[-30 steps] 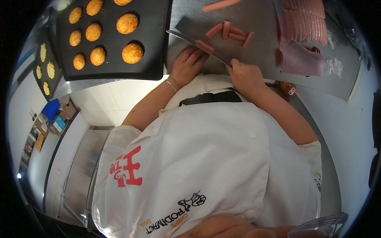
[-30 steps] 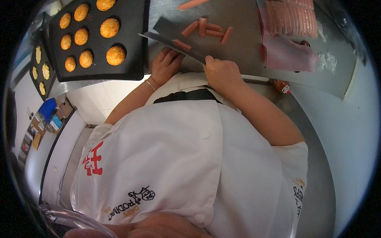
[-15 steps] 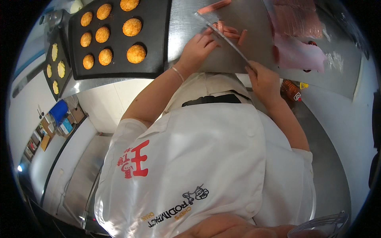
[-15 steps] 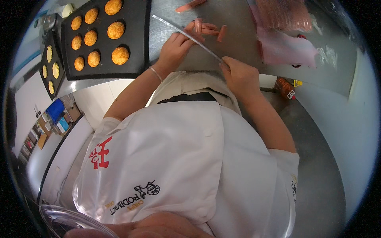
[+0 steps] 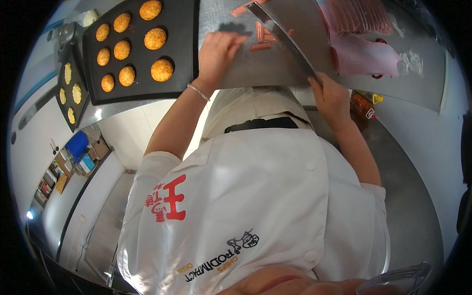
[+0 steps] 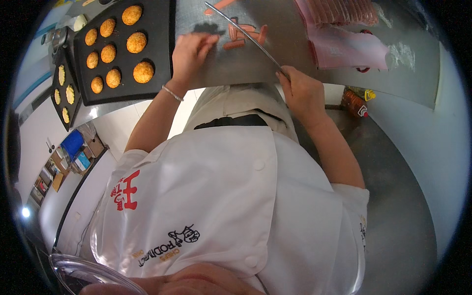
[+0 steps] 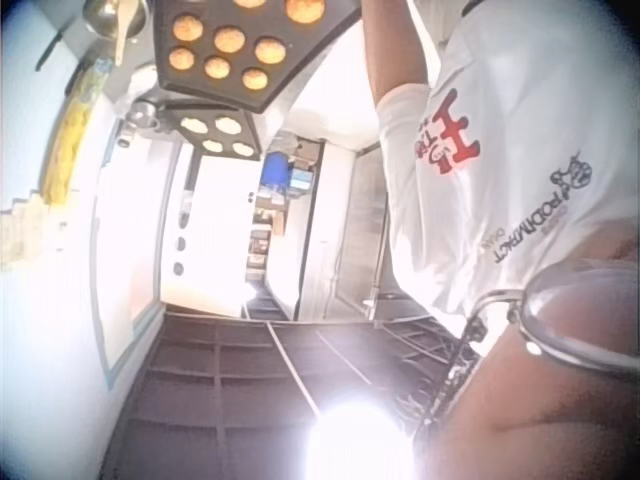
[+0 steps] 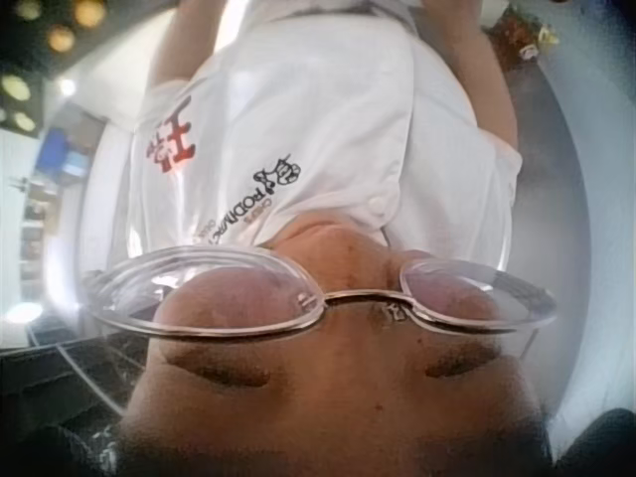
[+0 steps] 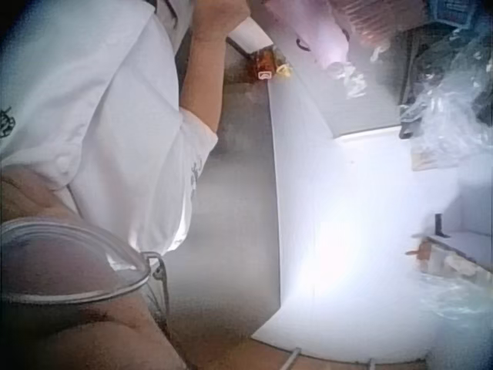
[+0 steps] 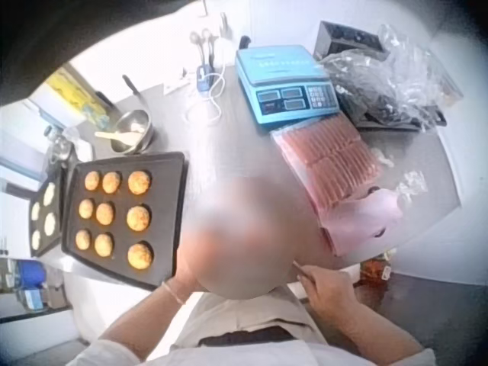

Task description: The person brushes egg wash onto unbaked pastries on a tray, retrieves a package of sausages, cuts them into small pieces, and places the pieces onto baked round pastries on a second tray. The person handles trays, a pastry brush, a knife, and sausages.

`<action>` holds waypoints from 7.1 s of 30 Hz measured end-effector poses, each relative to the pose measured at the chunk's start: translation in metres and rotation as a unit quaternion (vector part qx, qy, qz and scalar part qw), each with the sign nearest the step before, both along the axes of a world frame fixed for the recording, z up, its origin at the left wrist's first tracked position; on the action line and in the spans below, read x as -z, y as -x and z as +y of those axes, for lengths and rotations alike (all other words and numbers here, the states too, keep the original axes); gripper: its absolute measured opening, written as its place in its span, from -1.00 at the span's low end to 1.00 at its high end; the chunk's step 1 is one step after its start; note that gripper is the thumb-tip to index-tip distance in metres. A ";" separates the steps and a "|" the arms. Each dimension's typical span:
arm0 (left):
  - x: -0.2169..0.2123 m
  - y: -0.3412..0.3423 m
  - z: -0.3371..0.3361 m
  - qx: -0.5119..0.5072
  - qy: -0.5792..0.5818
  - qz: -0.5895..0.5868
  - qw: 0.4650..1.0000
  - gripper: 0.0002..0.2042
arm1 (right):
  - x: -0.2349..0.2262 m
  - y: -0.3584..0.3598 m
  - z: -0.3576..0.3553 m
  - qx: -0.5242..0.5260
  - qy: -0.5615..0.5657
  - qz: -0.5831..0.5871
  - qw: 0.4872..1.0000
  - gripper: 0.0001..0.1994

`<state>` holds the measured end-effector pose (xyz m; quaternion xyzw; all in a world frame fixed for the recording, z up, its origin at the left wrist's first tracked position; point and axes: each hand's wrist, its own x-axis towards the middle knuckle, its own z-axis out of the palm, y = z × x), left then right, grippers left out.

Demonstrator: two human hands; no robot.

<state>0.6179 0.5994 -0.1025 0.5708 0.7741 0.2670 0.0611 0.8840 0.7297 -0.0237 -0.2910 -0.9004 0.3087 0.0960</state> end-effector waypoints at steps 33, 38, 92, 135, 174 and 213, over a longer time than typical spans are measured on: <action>0.052 -0.033 -0.067 0.092 -0.039 0.075 0.992 -0.79 | -0.003 0.038 0.003 -0.225 -0.048 -0.175 0.957 -0.86; 0.048 -0.033 -0.068 0.089 0.016 0.068 0.994 -0.63 | -0.008 0.042 0.004 -0.228 -0.049 -0.172 0.957 -0.86; -0.031 -0.033 0.056 0.138 -0.006 -0.056 0.989 -0.76 | 0.031 -0.004 0.022 -0.053 -0.295 -0.001 0.954 -0.55; 0.016 -0.032 -0.046 -0.108 0.031 -0.126 0.986 -0.79 | -0.003 0.012 -0.014 0.010 0.145 -0.162 0.976 -0.73; 0.012 -0.026 -0.073 -0.139 0.044 -0.224 0.964 -0.82 | -0.002 0.023 -0.049 -0.077 0.014 -0.166 0.983 -0.74; 0.017 0.053 0.047 -0.110 -0.068 0.081 0.988 -0.82 | 0.011 0.002 -0.036 0.052 0.121 -0.092 0.987 -0.79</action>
